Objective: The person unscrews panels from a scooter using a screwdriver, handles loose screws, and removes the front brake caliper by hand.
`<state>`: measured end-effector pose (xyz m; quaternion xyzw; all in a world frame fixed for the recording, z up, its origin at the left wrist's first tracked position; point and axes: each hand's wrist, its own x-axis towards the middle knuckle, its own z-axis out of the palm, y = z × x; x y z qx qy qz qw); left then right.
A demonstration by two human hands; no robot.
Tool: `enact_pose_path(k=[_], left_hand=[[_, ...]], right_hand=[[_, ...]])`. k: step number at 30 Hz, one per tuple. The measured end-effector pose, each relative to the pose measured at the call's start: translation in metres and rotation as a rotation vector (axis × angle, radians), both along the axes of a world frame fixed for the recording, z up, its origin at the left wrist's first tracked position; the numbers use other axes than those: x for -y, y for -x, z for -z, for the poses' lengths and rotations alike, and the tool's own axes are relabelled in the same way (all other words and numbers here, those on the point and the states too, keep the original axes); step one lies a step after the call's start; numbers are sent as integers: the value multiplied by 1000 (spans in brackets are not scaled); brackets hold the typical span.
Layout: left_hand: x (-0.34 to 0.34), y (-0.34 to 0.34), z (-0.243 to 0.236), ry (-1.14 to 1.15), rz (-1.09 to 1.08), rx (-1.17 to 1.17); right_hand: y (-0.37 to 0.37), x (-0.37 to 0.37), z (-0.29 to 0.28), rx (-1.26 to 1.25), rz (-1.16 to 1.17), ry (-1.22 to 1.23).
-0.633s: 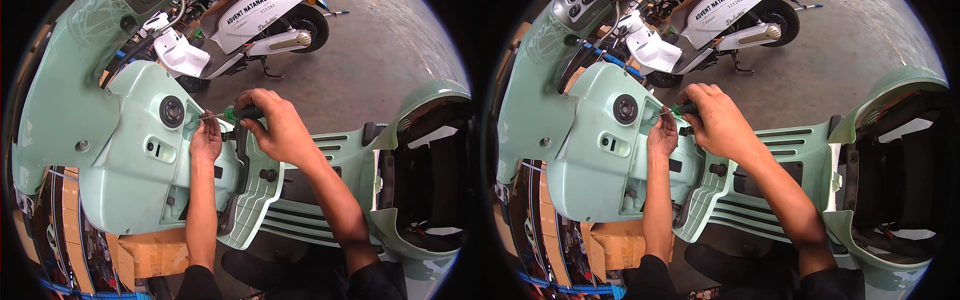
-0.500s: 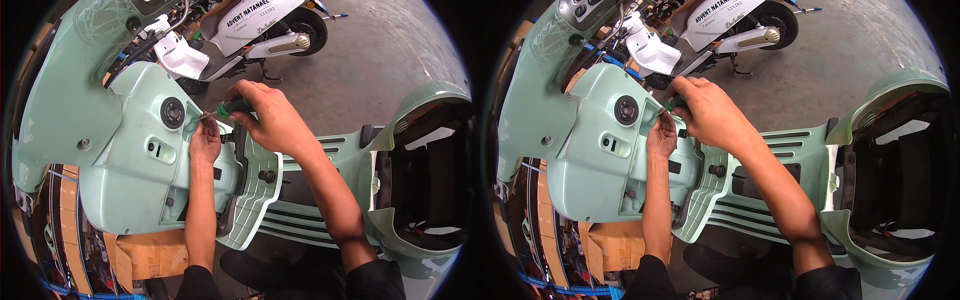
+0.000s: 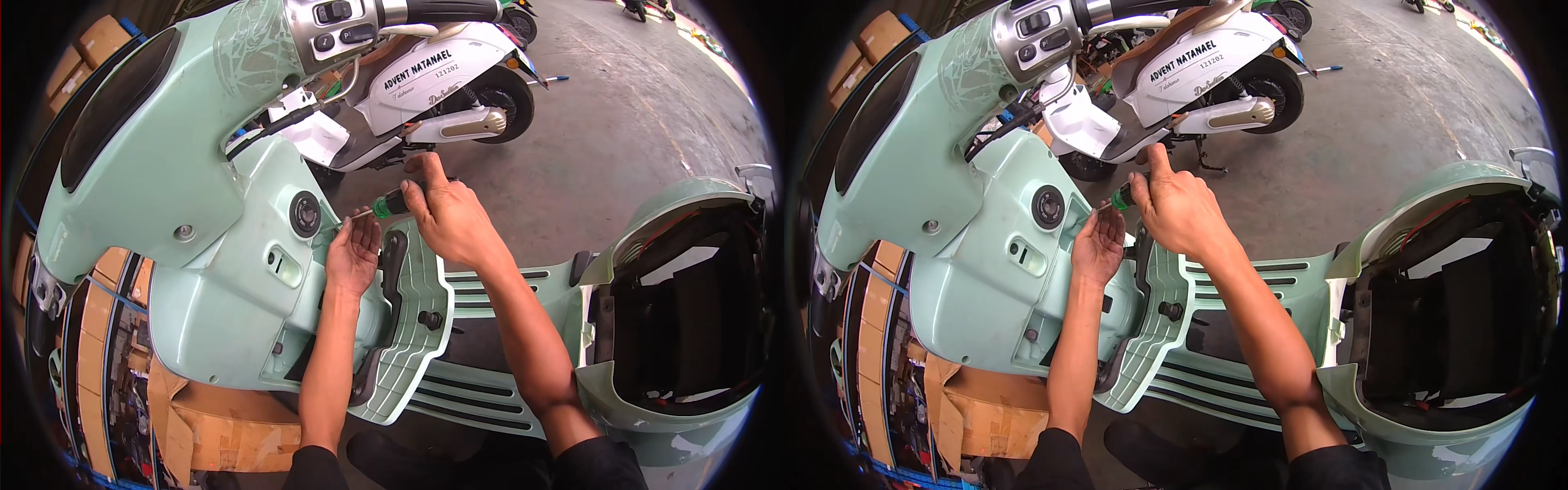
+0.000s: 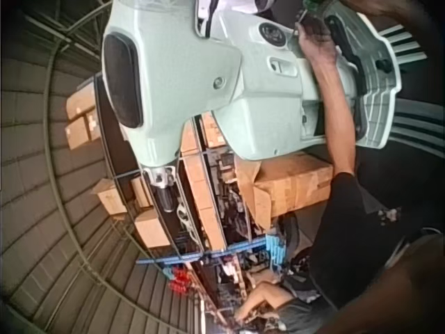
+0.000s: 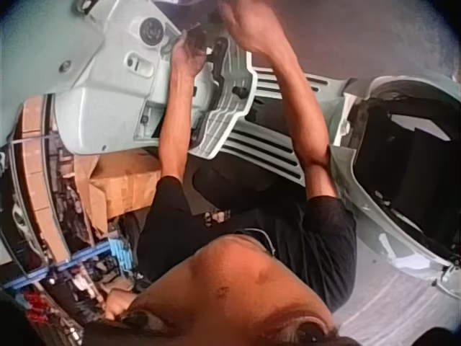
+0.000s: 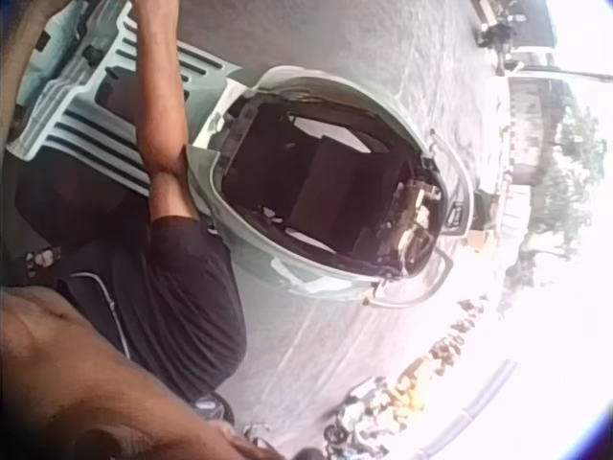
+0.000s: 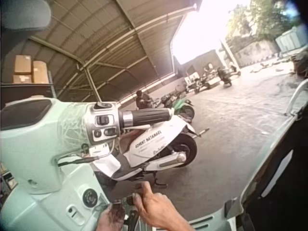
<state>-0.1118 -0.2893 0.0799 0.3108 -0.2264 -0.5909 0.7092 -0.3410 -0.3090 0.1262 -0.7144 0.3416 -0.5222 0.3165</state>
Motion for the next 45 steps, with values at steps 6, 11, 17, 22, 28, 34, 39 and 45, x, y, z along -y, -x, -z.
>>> enact_pose_path(k=[6,11,17,22,28,34,39,45], left_hand=[[0,43,-2,148,375,-15],[3,39,-1,90,163,174],[2,64,-15,118,271,139],[5,57,-12,107,233,152],[3,61,-11,78,206,207],[5,54,-11,113,246,197],[1,54,-8,86,256,201],[2,54,-7,91,241,204]], right_hand=[[8,1,-2,-138,12,-98],[12,-7,15,-26,132,175],[25,0,3,-186,225,115],[17,-1,-1,-344,299,-76],[7,6,19,171,227,391],[5,-3,-8,-260,363,-117],[12,-2,20,20,179,229],[16,-3,-5,-372,299,-91]])
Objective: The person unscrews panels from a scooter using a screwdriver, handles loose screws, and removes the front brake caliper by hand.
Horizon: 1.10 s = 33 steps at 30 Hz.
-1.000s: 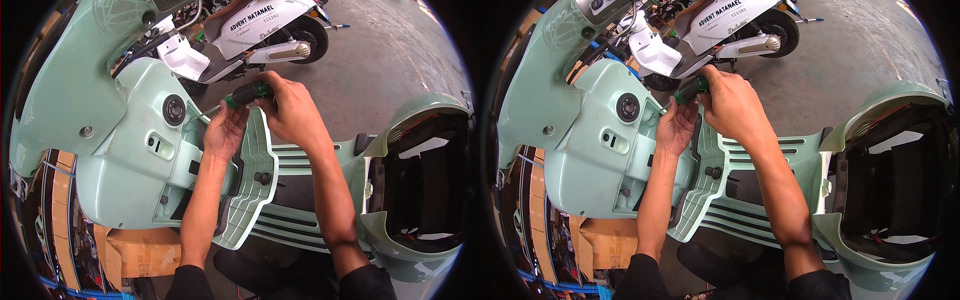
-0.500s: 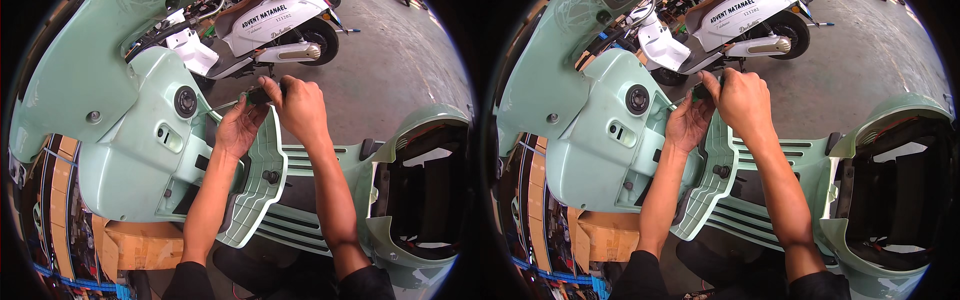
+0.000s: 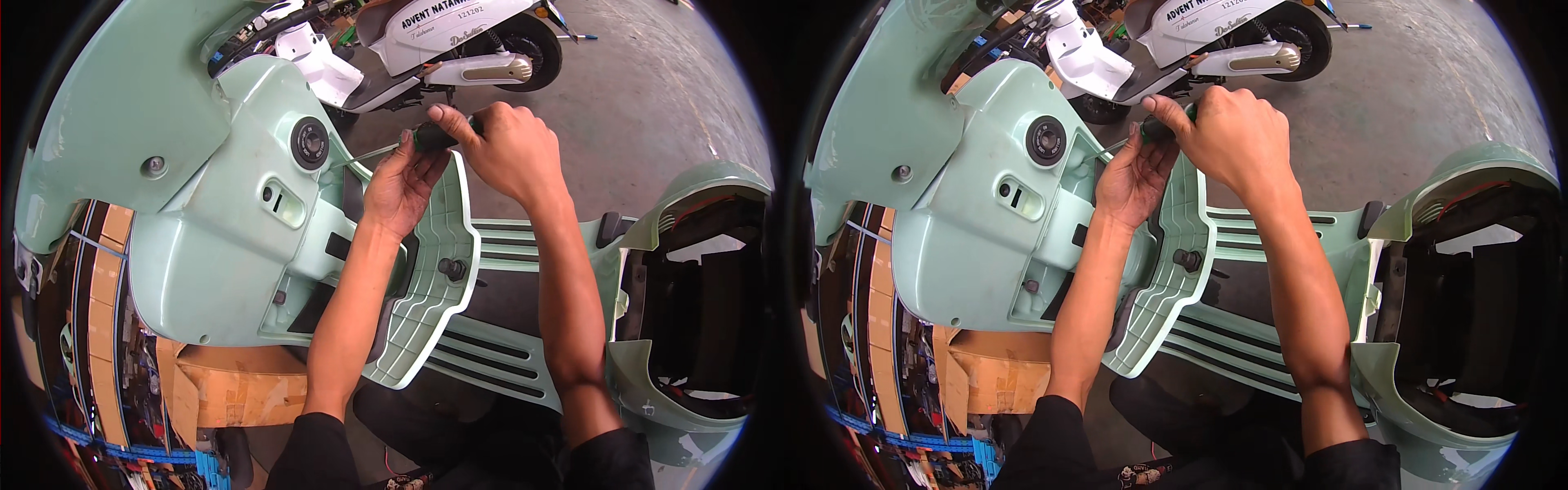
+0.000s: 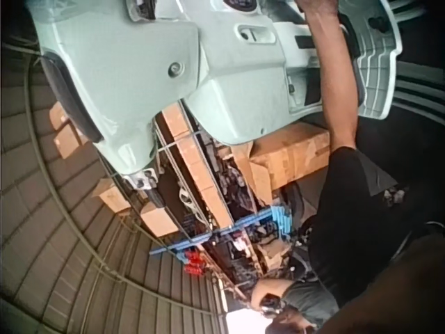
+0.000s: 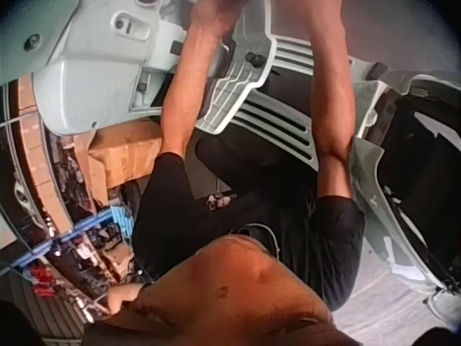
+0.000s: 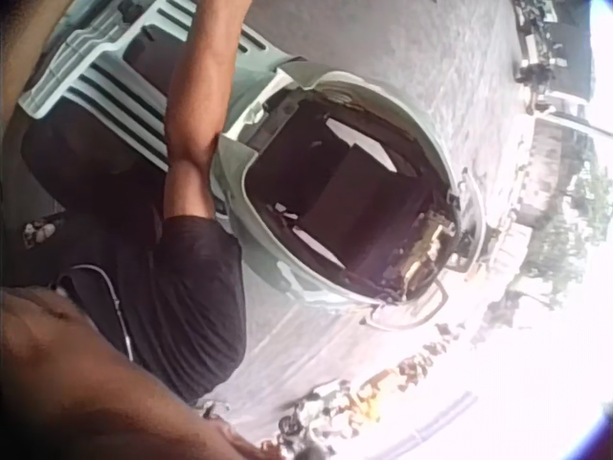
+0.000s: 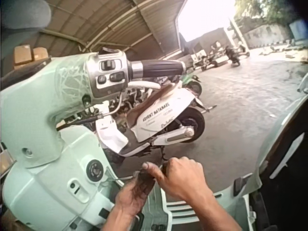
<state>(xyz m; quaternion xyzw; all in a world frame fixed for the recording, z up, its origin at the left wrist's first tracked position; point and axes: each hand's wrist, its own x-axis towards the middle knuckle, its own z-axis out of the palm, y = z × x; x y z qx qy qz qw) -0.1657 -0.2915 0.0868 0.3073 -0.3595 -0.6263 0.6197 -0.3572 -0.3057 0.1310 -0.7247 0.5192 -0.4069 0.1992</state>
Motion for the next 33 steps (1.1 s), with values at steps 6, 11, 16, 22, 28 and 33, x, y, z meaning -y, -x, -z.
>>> enact_pose_path(k=[6,11,16,22,28,33], left_hand=[[0,7,-4,-13,28,-39],[-1,2,1,-37,0,0],[-2,7,0,-59,8,7],[-2,-1,7,-60,-1,39],[0,6,0,-47,73,-39],[-6,-1,5,-55,25,15]], right_hand=[[5,4,10,57,-50,115],[3,-5,0,-19,1,-58],[0,8,31,178,-92,275],[2,-1,27,78,-77,70],[-8,7,16,176,-19,-126],[7,3,22,131,-110,109]])
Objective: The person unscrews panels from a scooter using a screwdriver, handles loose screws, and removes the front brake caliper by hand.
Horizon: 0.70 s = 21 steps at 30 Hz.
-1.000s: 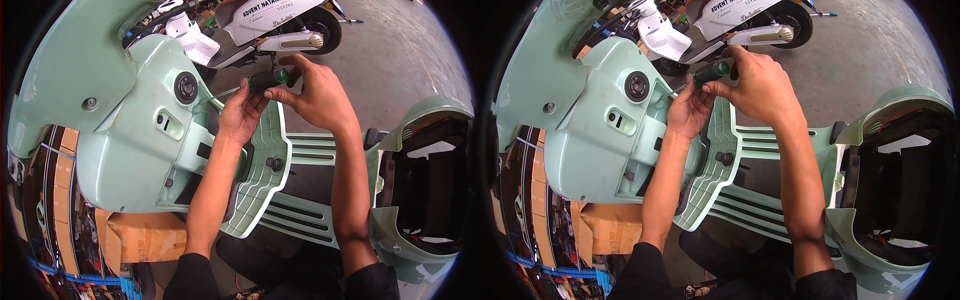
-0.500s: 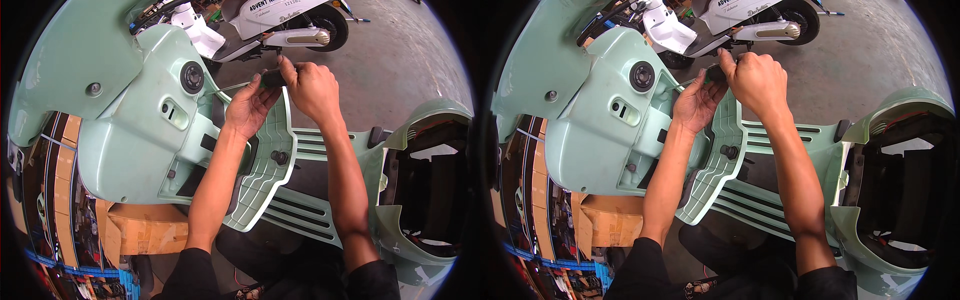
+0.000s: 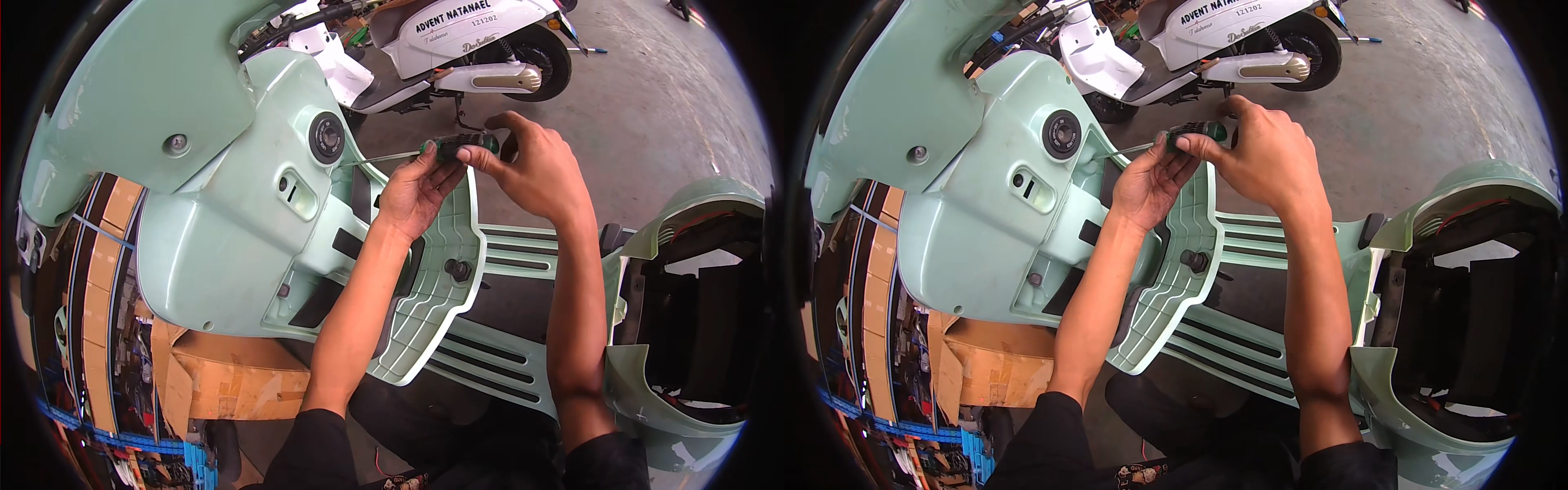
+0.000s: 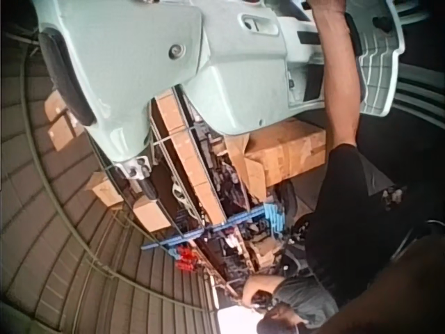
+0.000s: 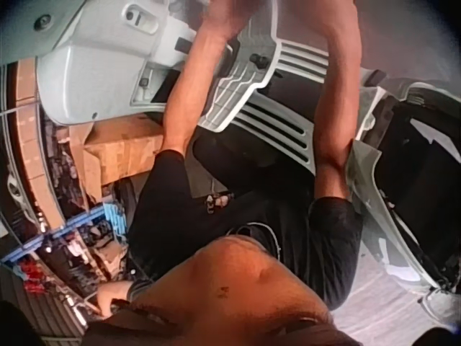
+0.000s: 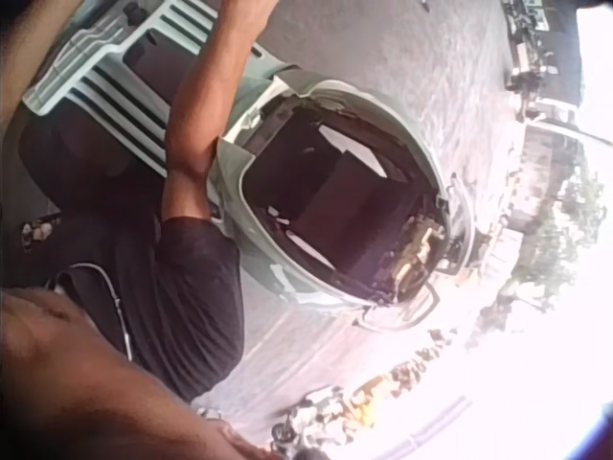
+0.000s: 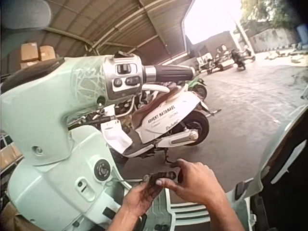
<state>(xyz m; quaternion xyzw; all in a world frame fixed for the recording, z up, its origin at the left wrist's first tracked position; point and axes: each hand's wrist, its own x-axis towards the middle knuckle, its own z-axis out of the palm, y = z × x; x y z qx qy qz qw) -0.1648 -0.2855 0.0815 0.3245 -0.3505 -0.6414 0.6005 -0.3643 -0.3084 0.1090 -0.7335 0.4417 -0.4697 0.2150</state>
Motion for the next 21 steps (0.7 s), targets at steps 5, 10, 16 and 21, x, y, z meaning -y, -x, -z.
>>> enact_pose_path(k=[5,10,16,21], left_hand=[[5,8,-1,-56,55,-16],[1,0,7,-20,5,51],[3,7,7,8,134,-83],[6,24,16,7,-157,31]], right_hand=[[-21,13,12,-33,250,-2],[-10,5,17,22,59,173],[-15,4,10,-35,82,-66],[-10,-1,9,-25,88,-142]])
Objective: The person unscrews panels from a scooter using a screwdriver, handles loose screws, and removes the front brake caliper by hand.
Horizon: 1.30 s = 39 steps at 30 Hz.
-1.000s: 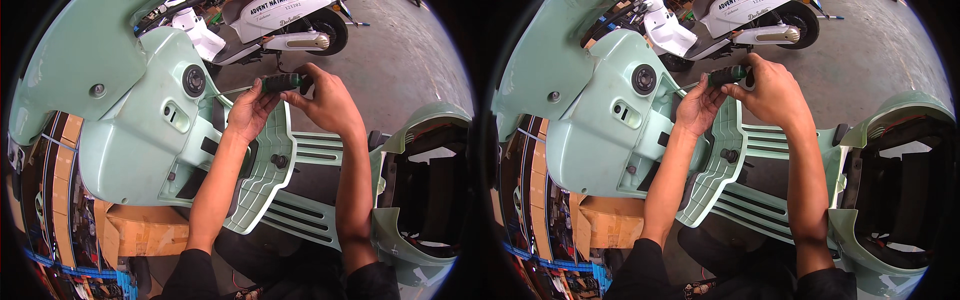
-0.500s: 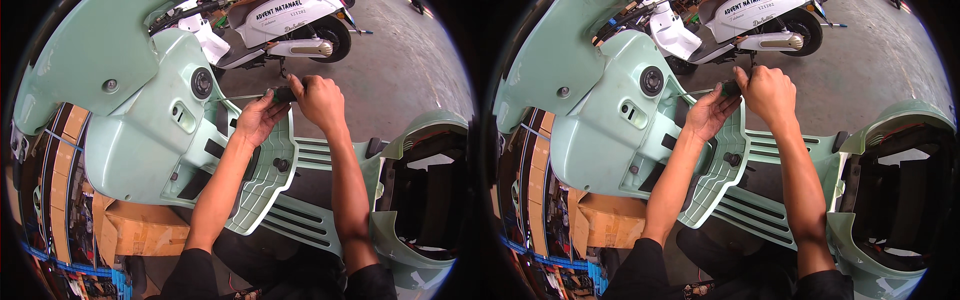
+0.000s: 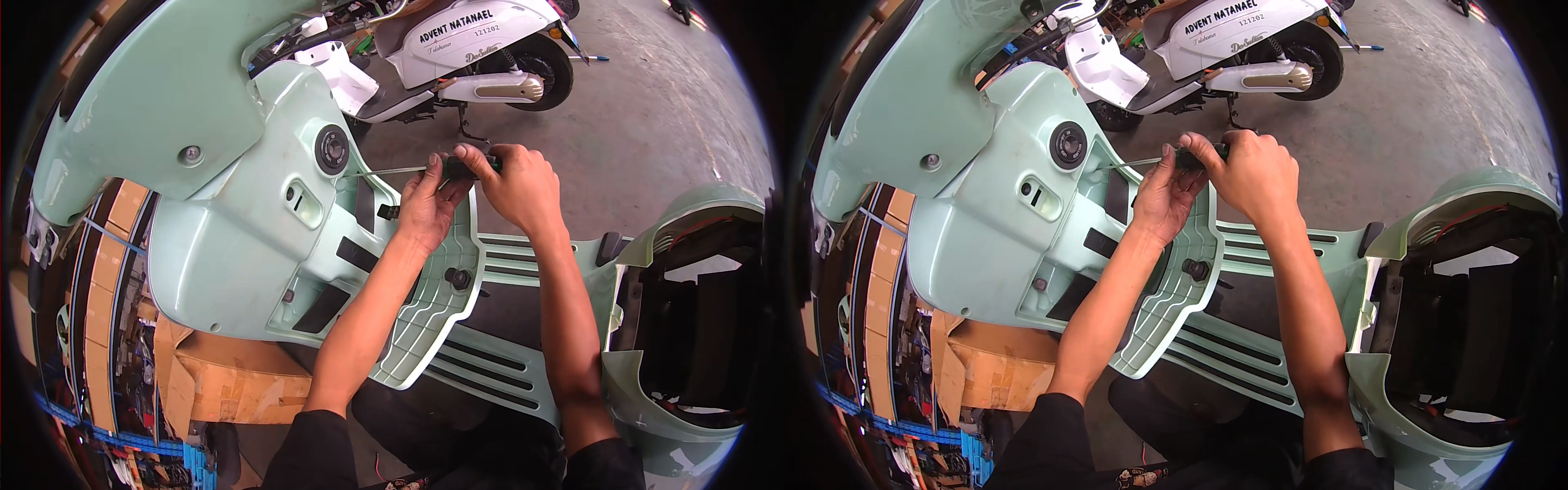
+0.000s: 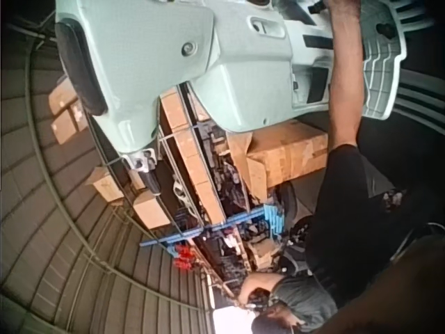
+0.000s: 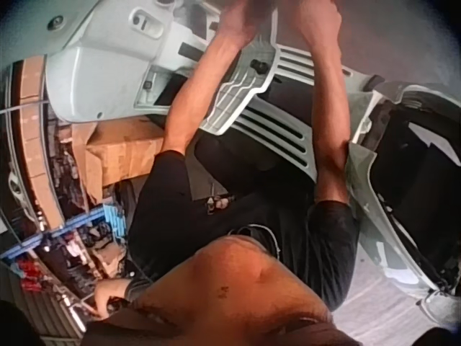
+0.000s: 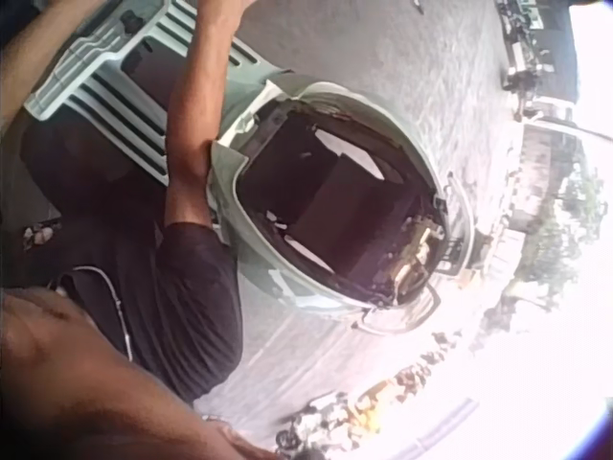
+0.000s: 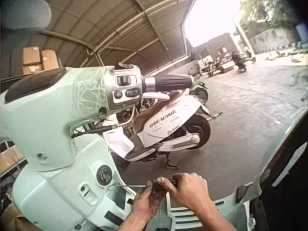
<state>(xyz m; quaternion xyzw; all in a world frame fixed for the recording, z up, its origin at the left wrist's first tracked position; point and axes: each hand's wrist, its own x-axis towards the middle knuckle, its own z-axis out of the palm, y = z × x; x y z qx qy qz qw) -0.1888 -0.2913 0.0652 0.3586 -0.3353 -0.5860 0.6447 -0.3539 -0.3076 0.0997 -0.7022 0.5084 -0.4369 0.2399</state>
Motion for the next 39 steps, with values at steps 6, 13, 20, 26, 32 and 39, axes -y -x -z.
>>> enact_pose_path(k=[6,13,20,26,32,39], left_hand=[[8,-8,4,-206,-148,66],[-10,-11,-2,33,126,-11],[-4,-18,-1,50,152,-109],[-3,-23,2,29,98,-91],[-4,-23,-3,-35,140,-109],[-4,-29,-1,-30,108,-36]], right_hand=[[1,-3,17,48,-152,318],[-8,-7,-3,-97,42,-137],[1,-7,-2,77,-129,182],[-5,-4,-5,-94,-4,-82],[1,-3,3,93,-50,138],[0,-2,8,84,-65,228]])
